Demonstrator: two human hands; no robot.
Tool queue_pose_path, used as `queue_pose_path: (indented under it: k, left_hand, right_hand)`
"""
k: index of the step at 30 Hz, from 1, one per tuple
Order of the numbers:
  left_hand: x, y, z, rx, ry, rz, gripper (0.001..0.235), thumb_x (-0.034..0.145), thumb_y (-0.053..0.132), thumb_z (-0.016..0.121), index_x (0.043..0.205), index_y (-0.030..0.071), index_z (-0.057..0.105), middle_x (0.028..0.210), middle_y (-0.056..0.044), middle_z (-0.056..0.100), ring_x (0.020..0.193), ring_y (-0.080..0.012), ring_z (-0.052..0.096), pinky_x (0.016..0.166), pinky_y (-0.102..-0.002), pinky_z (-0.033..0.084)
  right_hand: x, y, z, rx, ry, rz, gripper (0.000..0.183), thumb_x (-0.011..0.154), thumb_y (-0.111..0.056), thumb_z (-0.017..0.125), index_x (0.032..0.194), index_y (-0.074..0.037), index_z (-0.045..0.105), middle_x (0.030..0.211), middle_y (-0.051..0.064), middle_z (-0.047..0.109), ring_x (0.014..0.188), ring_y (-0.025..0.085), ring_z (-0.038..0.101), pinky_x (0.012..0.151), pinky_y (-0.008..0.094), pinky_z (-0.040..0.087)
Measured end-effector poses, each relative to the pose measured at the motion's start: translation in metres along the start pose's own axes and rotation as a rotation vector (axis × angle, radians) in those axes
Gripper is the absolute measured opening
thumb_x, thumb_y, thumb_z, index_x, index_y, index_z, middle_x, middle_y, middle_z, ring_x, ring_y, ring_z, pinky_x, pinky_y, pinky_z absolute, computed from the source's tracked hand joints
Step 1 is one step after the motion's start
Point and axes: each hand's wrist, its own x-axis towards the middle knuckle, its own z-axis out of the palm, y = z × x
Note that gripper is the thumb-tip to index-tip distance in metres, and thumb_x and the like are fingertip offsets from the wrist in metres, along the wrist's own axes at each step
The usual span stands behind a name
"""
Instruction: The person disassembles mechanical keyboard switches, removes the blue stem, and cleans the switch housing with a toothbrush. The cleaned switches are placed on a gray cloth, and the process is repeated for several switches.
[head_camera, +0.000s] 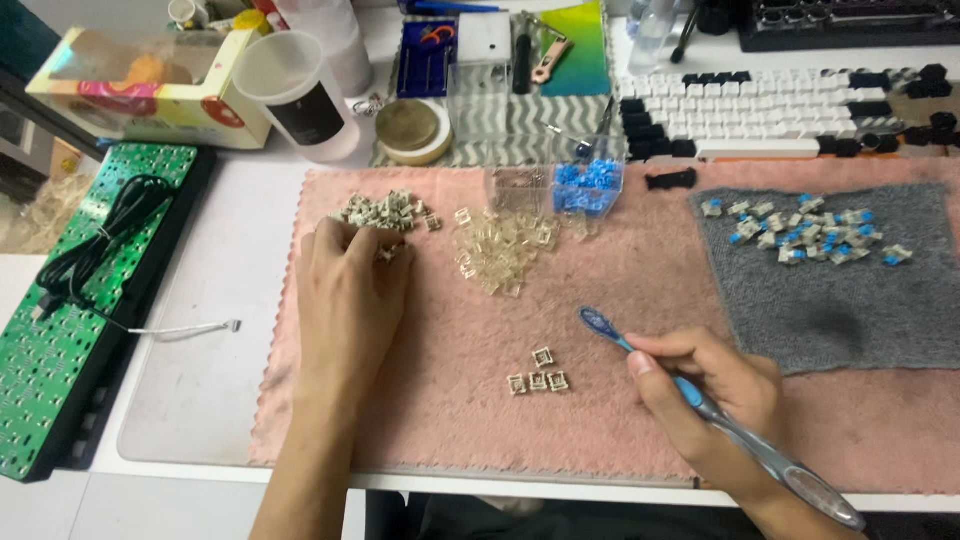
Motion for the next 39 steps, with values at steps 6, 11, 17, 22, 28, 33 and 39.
queue_pose_path:
  k: [6,11,17,22,28,33,39]
  left_hand:
    - [0.004,0.009,-0.015,-0.044,0.073,0.19,0.008,0.11,0.004,0.083,0.116,0.007,0.079,0.118,-0.016,0.067,0.102,-0.0393,0.061,0.093,-0.051,0.048]
    - [0.001,0.02,-0.008,0.072,0.005,0.1,0.017,0.111,0.019,0.08,0.126,0.011,0.078,0.128,-0.016,0.069,0.112,-0.0412,0.063,0.094,-0.055,0.05]
    - [-0.002,0.004,0.005,0.036,0.019,0.073,0.014,0.109,0.018,0.08,0.117,0.007,0.082,0.119,-0.018,0.065,0.106,-0.0424,0.06,0.09,-0.057,0.048]
    - [-0.002,0.008,-0.001,-0.026,0.049,0.129,0.011,0.113,0.015,0.072,0.114,0.004,0.075,0.124,-0.02,0.065,0.109,-0.0428,0.058,0.096,-0.057,0.047]
    - [0.001,0.031,-0.007,-0.394,0.085,0.135,0.009,0.107,0.002,0.081,0.114,0.004,0.075,0.113,-0.014,0.083,0.104,-0.0269,0.076,0.092,-0.04,0.059]
    - [-0.01,0.08,-0.025,-1.521,-0.37,-0.603,0.029,0.104,0.013,0.08,0.129,0.001,0.074,0.114,-0.018,0.088,0.101,-0.0232,0.086,0.099,-0.036,0.071]
    - [-0.053,0.122,-0.01,-2.157,-0.598,-0.948,0.037,0.108,-0.004,0.074,0.144,-0.013,0.075,0.119,-0.027,0.084,0.113,-0.0264,0.082,0.107,-0.027,0.066]
  right_hand:
    - [-0.003,0.007,-0.001,0.029,-0.01,-0.005,0.015,0.101,-0.015,0.08,0.113,-0.011,0.087,0.07,-0.001,0.084,0.061,0.004,0.077,0.061,0.019,0.053]
    - [-0.002,0.003,-0.001,0.025,0.004,-0.049,0.014,0.101,-0.014,0.079,0.111,-0.008,0.086,0.069,0.0,0.083,0.059,0.004,0.076,0.06,0.019,0.054]
    - [-0.001,-0.004,-0.005,-0.002,-0.007,-0.048,0.014,0.102,-0.013,0.079,0.112,-0.007,0.086,0.067,0.001,0.08,0.057,0.006,0.075,0.057,0.02,0.055]
    - [-0.009,-0.006,0.002,0.052,0.029,0.064,0.017,0.107,-0.007,0.078,0.121,0.001,0.084,0.06,0.005,0.07,0.051,0.006,0.057,0.056,0.025,0.057]
    - [-0.005,-0.018,0.003,-0.107,0.032,0.143,0.014,0.112,-0.004,0.079,0.122,0.004,0.085,0.078,0.015,0.082,0.058,0.019,0.072,0.061,0.03,0.06]
    - [-0.009,-0.016,0.001,-0.031,0.093,0.166,0.017,0.115,-0.002,0.075,0.127,0.009,0.08,0.086,0.021,0.079,0.062,0.025,0.073,0.063,0.035,0.063]
    - [-0.025,-0.058,-0.004,0.064,0.267,0.332,0.024,0.113,-0.001,0.066,0.13,0.014,0.07,0.085,0.032,0.078,0.063,0.033,0.073,0.067,0.037,0.06]
